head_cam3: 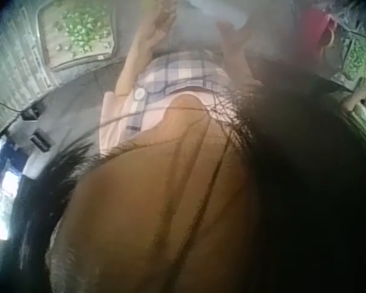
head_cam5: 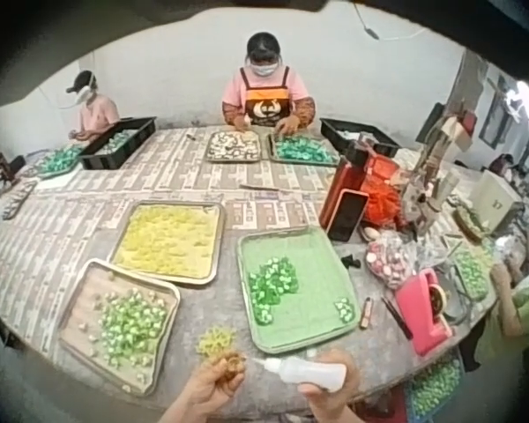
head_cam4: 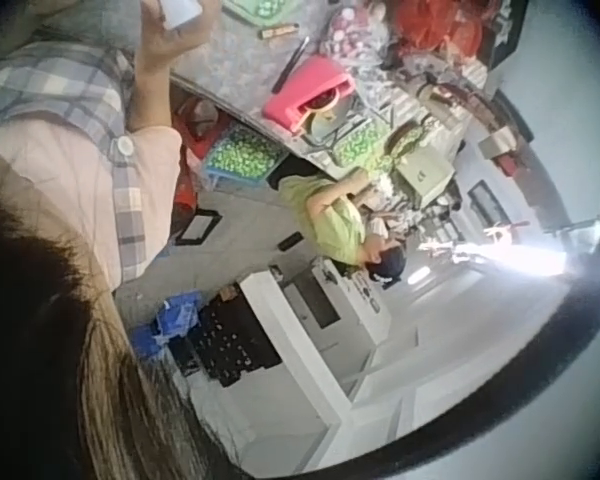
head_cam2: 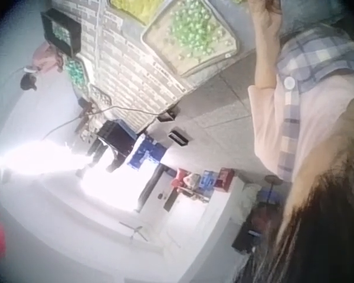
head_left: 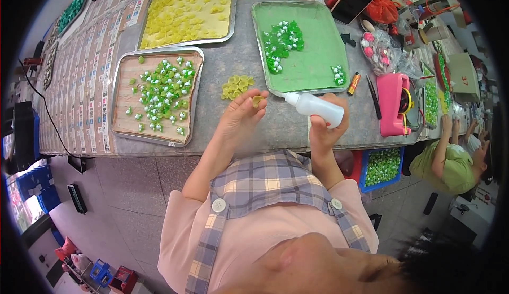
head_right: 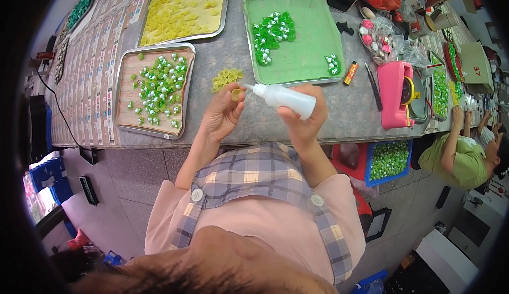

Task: The person assembles craft figures by applying glue to small base pieces with a squeeze bottle and attaching figurine parts to them by hand.

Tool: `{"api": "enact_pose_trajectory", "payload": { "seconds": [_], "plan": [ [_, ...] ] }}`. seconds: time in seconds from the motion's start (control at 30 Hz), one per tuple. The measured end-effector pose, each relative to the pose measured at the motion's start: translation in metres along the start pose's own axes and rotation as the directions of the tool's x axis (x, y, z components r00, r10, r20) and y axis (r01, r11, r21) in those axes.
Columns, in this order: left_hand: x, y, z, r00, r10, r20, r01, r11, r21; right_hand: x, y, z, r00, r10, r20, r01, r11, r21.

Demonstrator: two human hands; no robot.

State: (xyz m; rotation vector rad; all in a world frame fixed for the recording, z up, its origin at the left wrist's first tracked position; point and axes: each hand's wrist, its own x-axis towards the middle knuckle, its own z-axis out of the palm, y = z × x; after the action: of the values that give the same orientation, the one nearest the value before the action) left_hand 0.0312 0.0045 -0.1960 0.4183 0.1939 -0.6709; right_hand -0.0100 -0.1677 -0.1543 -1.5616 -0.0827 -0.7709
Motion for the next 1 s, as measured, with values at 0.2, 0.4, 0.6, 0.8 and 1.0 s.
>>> {"api": "enact_pose_trajectory", "payload": {
  "seconds": [0.2, 0.4, 0.6, 0.8, 1.0],
  "plan": [
    [0.000, -0.008, 0.018, 0.995, 0.047, -0.082, -0.021, 0.953, 0.301, -0.006, 0.007, 0.029, 0.872, 0.476, 0.114, -0.458, 0.710, 0.535],
    [-0.004, -0.011, 0.019, 0.970, 0.239, 0.031, -0.209, 0.768, 0.605, -0.011, 0.009, 0.033, 0.845, 0.503, 0.180, -0.523, 0.709, 0.472],
    [-0.004, -0.014, 0.016, 0.945, 0.303, 0.119, -0.275, 0.548, 0.790, -0.012, 0.009, 0.032, 0.866, 0.480, 0.140, -0.488, 0.752, 0.443],
    [0.001, -0.006, 0.005, 0.987, 0.154, 0.038, -0.151, 0.830, 0.537, -0.009, 0.011, 0.025, 0.871, 0.484, 0.083, -0.459, 0.742, 0.489],
    [0.003, -0.006, -0.004, 0.999, 0.025, 0.040, -0.025, 1.000, 0.004, -0.008, 0.015, 0.001, 0.950, 0.312, -0.031, -0.289, 0.910, 0.296]
  ]
}}
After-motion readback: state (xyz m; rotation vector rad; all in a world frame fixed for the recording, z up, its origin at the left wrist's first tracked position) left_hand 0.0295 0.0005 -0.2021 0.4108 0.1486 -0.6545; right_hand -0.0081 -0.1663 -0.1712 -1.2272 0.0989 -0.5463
